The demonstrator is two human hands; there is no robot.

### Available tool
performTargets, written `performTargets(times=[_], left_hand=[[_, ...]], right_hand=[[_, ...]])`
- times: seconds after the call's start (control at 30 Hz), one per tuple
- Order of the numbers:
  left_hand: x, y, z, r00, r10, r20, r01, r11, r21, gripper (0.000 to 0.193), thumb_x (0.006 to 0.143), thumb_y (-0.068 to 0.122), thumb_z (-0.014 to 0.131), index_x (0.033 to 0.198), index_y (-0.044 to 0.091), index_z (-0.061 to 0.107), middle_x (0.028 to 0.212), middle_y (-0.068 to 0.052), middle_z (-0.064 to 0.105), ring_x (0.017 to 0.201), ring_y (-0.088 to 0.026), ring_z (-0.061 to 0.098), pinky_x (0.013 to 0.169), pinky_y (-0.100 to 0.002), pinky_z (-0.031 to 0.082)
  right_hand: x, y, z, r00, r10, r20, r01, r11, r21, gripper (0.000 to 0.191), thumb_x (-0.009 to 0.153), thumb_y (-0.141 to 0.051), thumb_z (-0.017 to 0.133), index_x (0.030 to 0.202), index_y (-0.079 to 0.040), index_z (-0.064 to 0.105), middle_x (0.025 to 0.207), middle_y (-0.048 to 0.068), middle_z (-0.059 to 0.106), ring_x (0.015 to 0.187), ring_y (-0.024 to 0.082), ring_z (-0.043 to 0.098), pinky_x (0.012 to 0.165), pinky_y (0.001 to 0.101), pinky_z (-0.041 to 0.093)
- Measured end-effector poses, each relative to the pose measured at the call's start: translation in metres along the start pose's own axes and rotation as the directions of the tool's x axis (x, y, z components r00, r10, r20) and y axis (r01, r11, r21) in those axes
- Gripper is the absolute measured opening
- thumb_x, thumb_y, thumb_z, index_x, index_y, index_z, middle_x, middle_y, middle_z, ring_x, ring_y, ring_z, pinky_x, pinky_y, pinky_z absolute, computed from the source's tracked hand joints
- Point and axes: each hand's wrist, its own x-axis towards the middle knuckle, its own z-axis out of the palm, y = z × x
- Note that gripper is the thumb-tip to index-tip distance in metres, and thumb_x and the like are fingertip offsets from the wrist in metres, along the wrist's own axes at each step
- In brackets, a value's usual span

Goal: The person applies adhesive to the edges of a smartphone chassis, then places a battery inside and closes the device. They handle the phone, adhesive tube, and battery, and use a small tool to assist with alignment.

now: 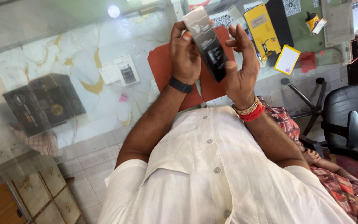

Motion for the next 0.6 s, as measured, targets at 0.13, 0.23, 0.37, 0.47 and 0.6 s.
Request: performTargets(times=[0.13,0.23,0.37,0.47,0.6], left_hand=[[0.002,0.011,0.01,0.998,-0.058,-0.038,0.051,0.986,-0.161,0.048,0.106,0.035,0.059,0.141,0.003,0.052,0.135,-0.023,0.064,0.119,-0.026,0.069,0.1,-0.041,0.06],[0.005,0.017,0.015,0.991,-0.124,-0.05,0.106,0.957,-0.269,0.053,0.106,0.038,0.055,0.145,0.003,0.05,0.135,-0.022,0.063,0.116,-0.026,0.07,0.096,-0.041,0.061],[0.005,0.016,0.014,0.989,-0.148,0.024,0.148,0.945,-0.29,0.057,0.11,0.041,0.05,0.15,0.001,0.049,0.137,-0.027,0.063,0.111,-0.026,0.07,0.095,-0.04,0.061],[0.003,0.01,0.011,0.986,-0.168,-0.003,0.161,0.953,-0.257,0.058,0.111,0.042,0.048,0.15,0.0,0.049,0.138,-0.028,0.062,0.112,-0.027,0.07,0.096,-0.04,0.061],[0.001,0.004,0.007,0.986,-0.164,0.015,0.163,0.954,-0.251,0.057,0.111,0.042,0.046,0.148,0.0,0.05,0.137,-0.029,0.062,0.112,-0.028,0.07,0.096,-0.04,0.061]], right_hand=[[0.005,-0.007,-0.012,0.993,-0.068,-0.096,0.072,0.997,0.036,0.066,0.108,-0.052,0.05,0.148,0.0,0.048,0.141,0.021,0.063,0.126,0.028,0.065,0.106,0.0431,0.052],[0.005,-0.009,-0.022,0.96,-0.274,-0.056,0.266,0.956,-0.121,0.062,0.101,-0.041,0.071,0.143,0.002,0.054,0.135,0.018,0.064,0.12,0.03,0.062,0.102,0.0464,0.051],[0.005,-0.006,-0.027,0.873,-0.477,0.101,0.485,0.827,-0.286,0.051,0.089,-0.024,0.089,0.127,0.0,0.063,0.128,0.014,0.069,0.117,0.032,0.065,0.099,0.0499,0.049],[0.006,-0.003,-0.023,0.837,-0.541,0.081,0.542,0.801,-0.254,0.042,0.087,-0.015,0.09,0.119,-0.002,0.065,0.123,0.014,0.072,0.116,0.031,0.067,0.099,0.05,0.05],[0.008,-0.002,-0.023,0.859,-0.501,0.11,0.511,0.816,-0.271,0.037,0.082,-0.004,0.083,0.117,-0.001,0.07,0.124,0.014,0.073,0.118,0.033,0.066,0.101,0.051,0.049]])
